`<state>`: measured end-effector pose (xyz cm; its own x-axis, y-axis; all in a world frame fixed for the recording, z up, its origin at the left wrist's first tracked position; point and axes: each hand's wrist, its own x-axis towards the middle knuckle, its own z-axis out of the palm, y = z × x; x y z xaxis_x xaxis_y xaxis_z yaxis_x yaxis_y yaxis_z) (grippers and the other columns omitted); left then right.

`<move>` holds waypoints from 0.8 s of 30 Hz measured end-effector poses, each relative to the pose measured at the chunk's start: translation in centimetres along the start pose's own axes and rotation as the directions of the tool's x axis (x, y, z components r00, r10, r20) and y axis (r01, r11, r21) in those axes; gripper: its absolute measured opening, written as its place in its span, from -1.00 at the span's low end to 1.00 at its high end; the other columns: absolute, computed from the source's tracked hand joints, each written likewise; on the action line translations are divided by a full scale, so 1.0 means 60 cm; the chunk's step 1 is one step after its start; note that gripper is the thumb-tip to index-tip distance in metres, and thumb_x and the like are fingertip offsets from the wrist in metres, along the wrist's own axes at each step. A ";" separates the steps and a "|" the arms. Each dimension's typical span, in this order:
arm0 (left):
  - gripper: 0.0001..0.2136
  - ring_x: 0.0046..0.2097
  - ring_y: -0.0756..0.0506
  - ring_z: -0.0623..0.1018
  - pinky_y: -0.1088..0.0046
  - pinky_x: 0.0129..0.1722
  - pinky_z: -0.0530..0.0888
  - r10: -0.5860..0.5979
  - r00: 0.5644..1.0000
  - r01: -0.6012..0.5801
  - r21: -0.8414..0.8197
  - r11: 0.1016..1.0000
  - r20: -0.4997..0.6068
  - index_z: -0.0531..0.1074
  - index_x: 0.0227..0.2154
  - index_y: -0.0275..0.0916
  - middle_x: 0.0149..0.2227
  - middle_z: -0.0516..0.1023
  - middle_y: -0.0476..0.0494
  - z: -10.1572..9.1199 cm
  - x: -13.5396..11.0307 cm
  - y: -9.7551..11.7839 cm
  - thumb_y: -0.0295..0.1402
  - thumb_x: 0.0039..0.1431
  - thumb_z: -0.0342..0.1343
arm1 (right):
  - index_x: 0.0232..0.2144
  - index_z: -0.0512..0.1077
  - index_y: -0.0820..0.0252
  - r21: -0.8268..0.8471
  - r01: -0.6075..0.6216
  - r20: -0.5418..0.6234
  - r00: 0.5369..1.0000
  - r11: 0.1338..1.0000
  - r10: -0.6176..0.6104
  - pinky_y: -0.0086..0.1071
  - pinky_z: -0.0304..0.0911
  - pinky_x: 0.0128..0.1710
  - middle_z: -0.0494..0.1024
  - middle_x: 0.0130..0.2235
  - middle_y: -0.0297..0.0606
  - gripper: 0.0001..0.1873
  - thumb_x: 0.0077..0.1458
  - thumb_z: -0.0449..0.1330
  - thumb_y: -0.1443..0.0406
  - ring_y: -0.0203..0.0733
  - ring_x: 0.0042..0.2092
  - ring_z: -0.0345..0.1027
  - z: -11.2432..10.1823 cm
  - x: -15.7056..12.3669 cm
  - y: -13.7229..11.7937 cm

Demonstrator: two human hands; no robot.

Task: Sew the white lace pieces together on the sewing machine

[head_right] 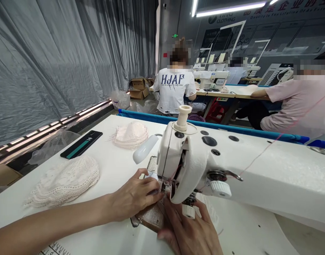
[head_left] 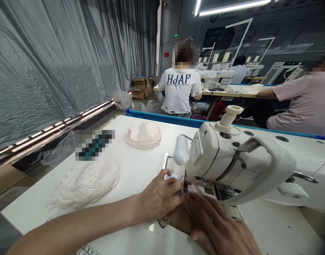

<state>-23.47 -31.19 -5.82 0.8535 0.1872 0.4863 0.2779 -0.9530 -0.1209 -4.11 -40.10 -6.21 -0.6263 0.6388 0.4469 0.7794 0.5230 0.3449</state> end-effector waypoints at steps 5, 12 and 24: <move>-0.85 -0.20 -0.03 0.45 0.23 -0.04 0.25 0.017 0.999 -0.016 0.017 1.000 -0.030 0.42 -0.24 -0.36 -0.27 0.49 -0.15 -0.006 -0.002 0.007 -0.53 0.24 -0.06 | -0.18 0.46 0.28 0.032 0.027 -0.044 0.999 0.999 -0.026 -0.23 0.20 -0.27 0.60 -0.19 -0.16 -0.45 0.29 -0.20 0.04 -0.17 -0.35 0.49 -0.004 -0.009 -0.001; -0.85 -0.15 -0.05 0.45 0.21 0.02 0.23 0.033 0.999 -0.032 0.029 0.999 -0.022 0.43 -0.28 -0.34 -0.25 0.49 -0.14 -0.013 -0.005 0.016 -0.53 0.24 -0.05 | -0.20 0.46 0.23 0.113 -0.014 -0.039 0.999 0.993 0.018 -0.21 0.08 -0.17 0.60 -0.21 -0.26 -0.48 0.30 -0.18 0.05 -0.21 -0.32 0.48 -0.008 -0.013 -0.006; -0.84 -0.14 -0.04 0.43 0.18 0.05 0.20 0.010 1.000 -0.010 0.044 0.999 0.009 0.40 -0.21 -0.33 -0.26 0.47 -0.12 -0.008 -0.011 0.008 -0.53 0.26 -0.08 | -0.09 0.44 0.24 -0.005 0.023 0.041 0.999 1.000 -0.022 -0.23 0.13 -0.22 0.55 -0.08 -0.19 -0.48 0.26 -0.12 0.00 -0.15 -0.24 0.48 0.002 -0.019 -0.007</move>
<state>-24.12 -31.85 -5.81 0.8603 0.1798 0.4770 0.2882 -0.9434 -0.1641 -3.72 -40.96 -6.96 -0.6437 0.6495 0.4047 0.7651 0.5346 0.3588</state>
